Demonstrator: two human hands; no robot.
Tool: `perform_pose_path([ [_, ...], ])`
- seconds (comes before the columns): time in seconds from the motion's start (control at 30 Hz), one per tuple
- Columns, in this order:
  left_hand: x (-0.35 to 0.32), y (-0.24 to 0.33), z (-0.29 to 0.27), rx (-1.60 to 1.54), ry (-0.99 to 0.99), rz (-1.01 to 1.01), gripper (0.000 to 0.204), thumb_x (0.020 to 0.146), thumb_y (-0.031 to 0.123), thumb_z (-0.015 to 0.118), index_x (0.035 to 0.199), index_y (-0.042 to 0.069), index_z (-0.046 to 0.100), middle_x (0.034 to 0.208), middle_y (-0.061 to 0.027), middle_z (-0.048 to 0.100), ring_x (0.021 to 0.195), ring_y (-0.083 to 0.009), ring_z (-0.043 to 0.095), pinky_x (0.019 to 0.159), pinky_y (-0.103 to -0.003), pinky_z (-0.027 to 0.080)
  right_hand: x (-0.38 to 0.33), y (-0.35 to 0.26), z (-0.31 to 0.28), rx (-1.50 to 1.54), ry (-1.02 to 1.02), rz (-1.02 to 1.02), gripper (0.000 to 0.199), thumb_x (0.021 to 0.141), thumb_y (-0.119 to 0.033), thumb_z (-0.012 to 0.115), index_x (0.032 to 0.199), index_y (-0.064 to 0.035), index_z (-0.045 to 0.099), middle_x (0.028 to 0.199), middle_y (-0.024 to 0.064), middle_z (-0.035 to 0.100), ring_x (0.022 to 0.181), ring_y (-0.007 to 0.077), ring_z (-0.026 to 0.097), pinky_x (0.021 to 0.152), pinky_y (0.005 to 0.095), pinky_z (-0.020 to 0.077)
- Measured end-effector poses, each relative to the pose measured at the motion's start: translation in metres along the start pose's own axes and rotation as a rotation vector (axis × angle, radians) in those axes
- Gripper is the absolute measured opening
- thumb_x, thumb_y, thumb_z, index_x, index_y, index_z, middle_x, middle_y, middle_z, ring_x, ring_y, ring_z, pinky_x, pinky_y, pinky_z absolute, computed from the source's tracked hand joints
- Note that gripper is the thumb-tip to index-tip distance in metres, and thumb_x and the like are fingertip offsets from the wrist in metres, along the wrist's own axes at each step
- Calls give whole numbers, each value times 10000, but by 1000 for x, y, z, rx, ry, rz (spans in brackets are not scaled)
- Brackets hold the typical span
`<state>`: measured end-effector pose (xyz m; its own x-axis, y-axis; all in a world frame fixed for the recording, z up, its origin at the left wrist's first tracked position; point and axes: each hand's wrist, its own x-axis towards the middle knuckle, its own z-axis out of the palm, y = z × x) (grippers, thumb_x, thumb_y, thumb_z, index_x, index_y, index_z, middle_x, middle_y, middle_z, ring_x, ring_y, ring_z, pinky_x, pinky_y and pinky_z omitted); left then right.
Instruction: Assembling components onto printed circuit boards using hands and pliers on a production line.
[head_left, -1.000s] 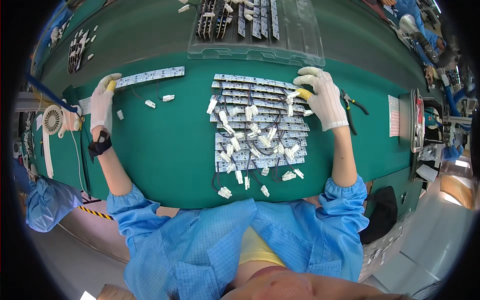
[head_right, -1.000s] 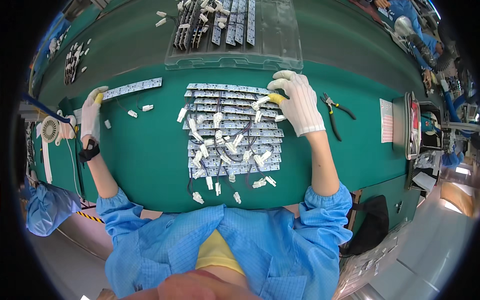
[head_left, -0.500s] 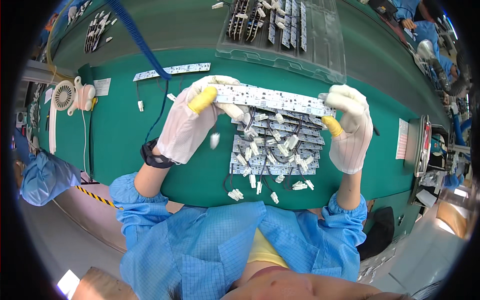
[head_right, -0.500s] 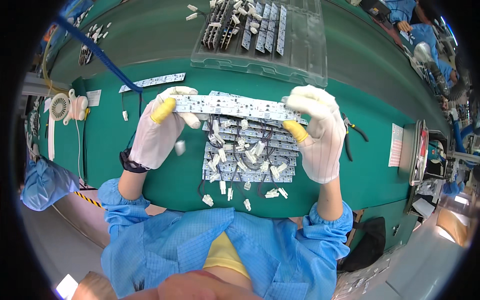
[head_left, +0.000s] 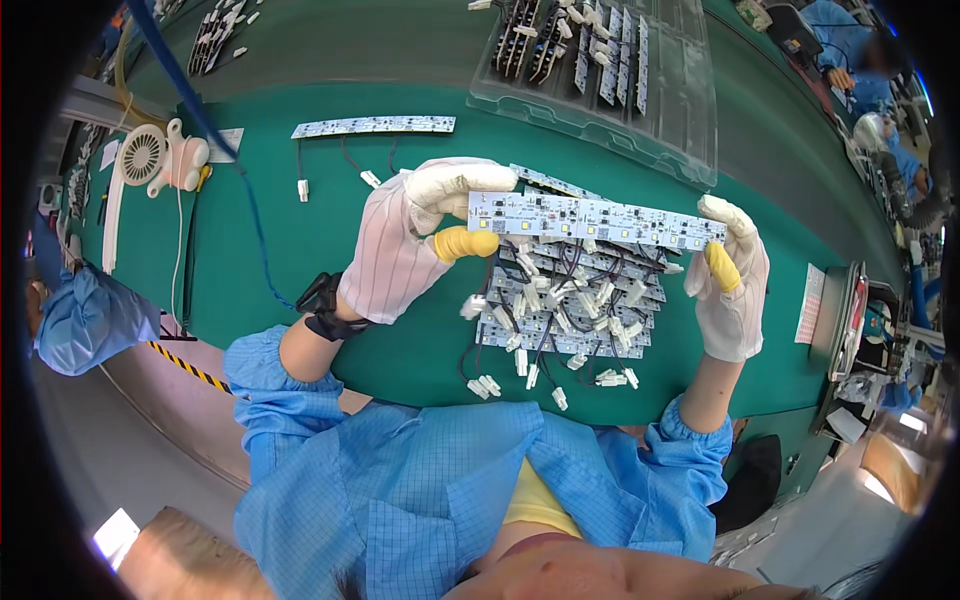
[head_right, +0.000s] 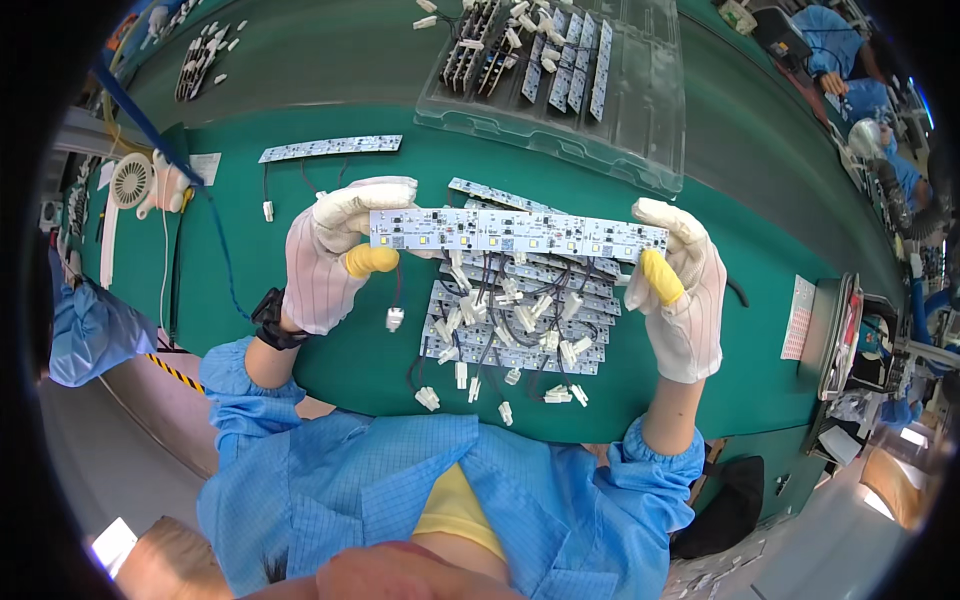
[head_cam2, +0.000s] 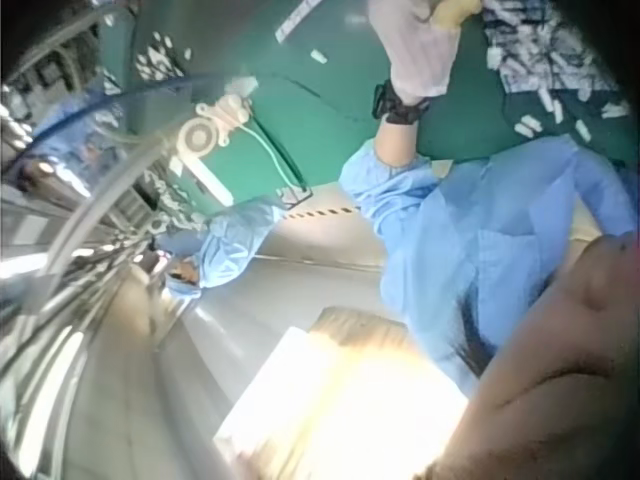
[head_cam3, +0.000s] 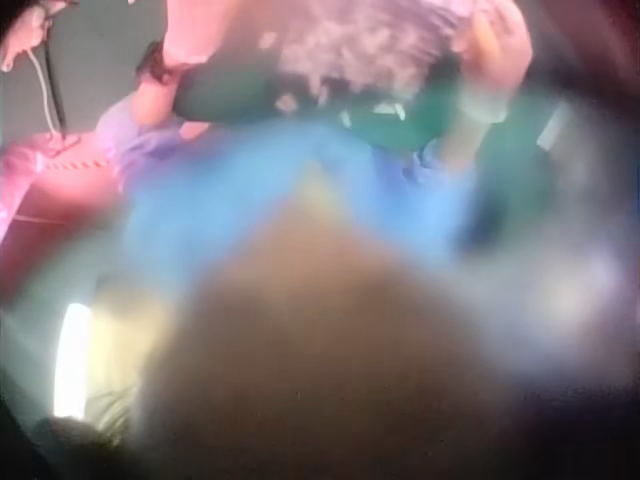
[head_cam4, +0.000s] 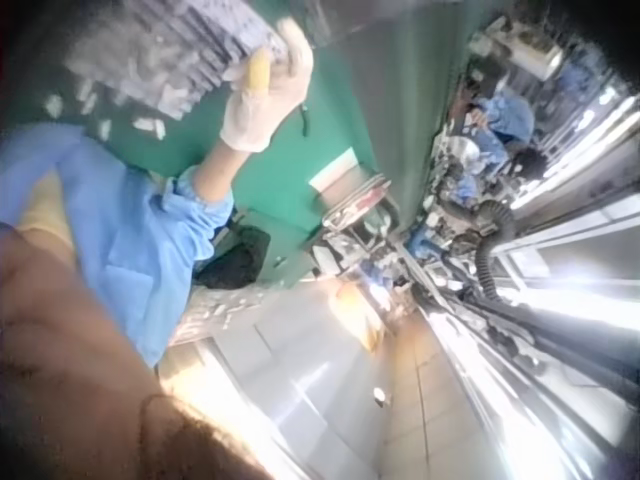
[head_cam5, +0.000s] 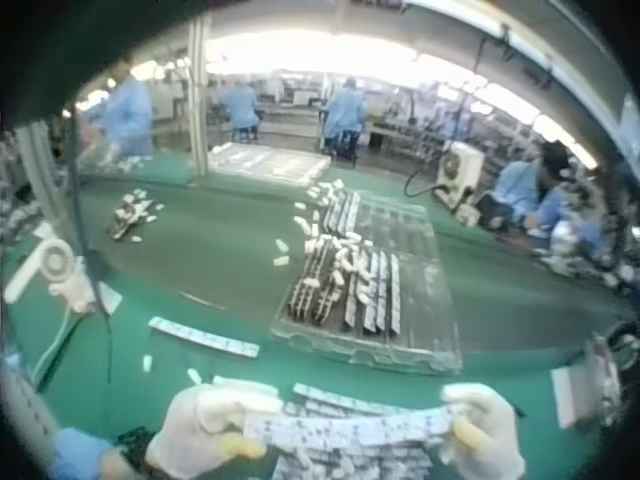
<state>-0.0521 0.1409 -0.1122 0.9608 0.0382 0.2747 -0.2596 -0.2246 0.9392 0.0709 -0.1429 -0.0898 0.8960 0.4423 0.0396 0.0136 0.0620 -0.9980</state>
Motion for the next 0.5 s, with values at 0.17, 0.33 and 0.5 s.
perform_pose_path([
  [0.17,-1,-9,-1,-91,77,-1,471,806,163,713,1199,-41,550,1200,-134,580,998,-212,623,906,-324,485,-2,-6,2,82,-59,-56,448,873,-255,660,1181,44,532,695,21,570,516,40,483,465,170,350],
  [0.33,-2,-12,2,-209,179,18,485,791,252,723,1157,-39,596,1157,-104,613,928,-138,626,822,-248,491,-3,3,-7,123,-133,-46,442,884,-259,644,1178,52,534,712,40,590,520,55,495,478,175,357],
  [0.5,1,-9,4,-221,183,19,539,800,297,708,1184,-57,570,1146,-110,621,948,-150,627,852,-253,479,-7,-7,-3,103,-59,-7,428,872,-257,646,1159,46,552,710,42,594,514,67,500,481,188,371],
])
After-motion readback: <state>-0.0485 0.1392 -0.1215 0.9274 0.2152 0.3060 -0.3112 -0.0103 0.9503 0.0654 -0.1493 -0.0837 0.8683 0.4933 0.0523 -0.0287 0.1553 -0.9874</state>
